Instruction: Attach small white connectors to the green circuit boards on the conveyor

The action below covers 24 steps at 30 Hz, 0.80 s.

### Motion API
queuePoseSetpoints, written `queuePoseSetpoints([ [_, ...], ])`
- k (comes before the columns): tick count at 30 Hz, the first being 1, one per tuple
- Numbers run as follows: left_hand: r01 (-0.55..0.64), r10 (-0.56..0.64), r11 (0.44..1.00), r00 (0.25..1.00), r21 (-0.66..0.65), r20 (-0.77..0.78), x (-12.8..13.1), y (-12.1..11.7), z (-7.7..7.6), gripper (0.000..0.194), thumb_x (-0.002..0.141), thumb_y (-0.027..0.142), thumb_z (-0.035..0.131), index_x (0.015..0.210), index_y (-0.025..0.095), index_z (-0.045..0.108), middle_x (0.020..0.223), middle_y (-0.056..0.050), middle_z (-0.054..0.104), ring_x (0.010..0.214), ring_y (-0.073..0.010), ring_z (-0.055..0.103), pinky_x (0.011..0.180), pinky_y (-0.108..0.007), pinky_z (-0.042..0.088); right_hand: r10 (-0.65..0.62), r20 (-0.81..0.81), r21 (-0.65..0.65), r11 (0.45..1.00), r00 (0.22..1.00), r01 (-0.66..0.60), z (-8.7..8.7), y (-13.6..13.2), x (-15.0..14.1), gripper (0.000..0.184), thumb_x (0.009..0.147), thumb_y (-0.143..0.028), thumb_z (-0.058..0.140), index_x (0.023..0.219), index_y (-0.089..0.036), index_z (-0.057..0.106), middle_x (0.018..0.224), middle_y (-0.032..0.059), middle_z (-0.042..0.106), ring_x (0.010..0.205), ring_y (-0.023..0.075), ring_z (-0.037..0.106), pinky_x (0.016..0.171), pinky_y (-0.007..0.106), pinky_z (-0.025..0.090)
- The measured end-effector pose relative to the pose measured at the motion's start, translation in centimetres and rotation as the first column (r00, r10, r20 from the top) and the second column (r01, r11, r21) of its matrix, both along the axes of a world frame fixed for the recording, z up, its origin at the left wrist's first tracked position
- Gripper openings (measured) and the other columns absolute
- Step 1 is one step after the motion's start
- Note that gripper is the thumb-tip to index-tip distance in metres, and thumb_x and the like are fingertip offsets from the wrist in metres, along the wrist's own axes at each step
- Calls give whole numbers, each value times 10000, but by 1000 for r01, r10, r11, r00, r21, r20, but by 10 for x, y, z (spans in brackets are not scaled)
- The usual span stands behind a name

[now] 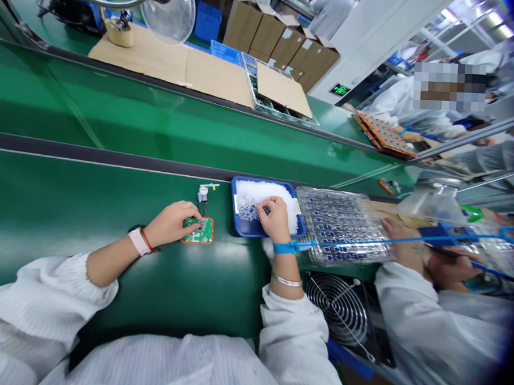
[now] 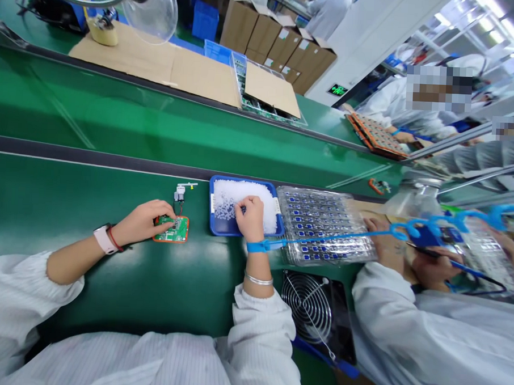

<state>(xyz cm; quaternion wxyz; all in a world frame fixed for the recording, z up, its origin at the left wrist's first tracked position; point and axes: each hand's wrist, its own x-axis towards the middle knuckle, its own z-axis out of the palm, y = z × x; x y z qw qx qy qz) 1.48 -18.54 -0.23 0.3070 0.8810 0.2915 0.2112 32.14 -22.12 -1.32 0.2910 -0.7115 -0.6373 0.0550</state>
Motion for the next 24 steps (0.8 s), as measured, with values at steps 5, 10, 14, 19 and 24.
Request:
queuePoseSetpoints([
  [5, 3, -3, 1000, 1000, 8, 1, 1, 0, 0, 131, 850, 258, 517, 889, 183, 617, 931, -54, 645, 874, -188, 584, 773, -325, 432, 17, 6, 18, 1000, 1000, -17, 2, -2, -1, 108, 761, -217, 536, 657, -197, 553, 845, 79, 524, 881, 238, 507, 834, 430, 413],
  [10, 0, 0, 1000, 1000, 11, 20, 1, 0, -1, 106, 842, 240, 531, 883, 182, 609, 918, -50, 643, 864, -184, 579, 772, -320, 425, 84, -8, 20, 996, 996, -84, 6, -9, -10, 104, 791, -214, 521, 699, -199, 567, 901, 83, 532, 920, 231, 509, 857, 418, 410],
  [14, 1, -1, 1000, 1000, 13, 29, 1, 0, 2, 92, 841, 227, 536, 867, 175, 608, 900, -47, 644, 850, -183, 576, 763, -315, 422, 106, 14, -8, 994, 994, -105, 4, -11, -15, 101, 784, -204, 531, 693, -198, 574, 912, 80, 531, 920, 229, 504, 852, 416, 406],
  [19, 3, -4, 1000, 1000, 8, 29, 2, -1, 4, 87, 840, 228, 539, 860, 180, 609, 905, -45, 643, 854, -183, 578, 763, -314, 422, 101, 12, -12, 995, 995, -100, 3, -10, -14, 108, 787, -207, 532, 699, -193, 594, 902, 85, 537, 902, 234, 504, 842, 425, 404],
  [24, 0, 0, 1000, 1000, 4, 26, 2, -1, 3, 88, 842, 224, 535, 864, 181, 608, 902, -39, 644, 851, -177, 573, 765, -310, 419, 97, 0, -6, 995, 995, -97, 3, -11, -13, 105, 790, -206, 534, 716, -188, 606, 898, 85, 544, 907, 231, 510, 839, 415, 409],
])
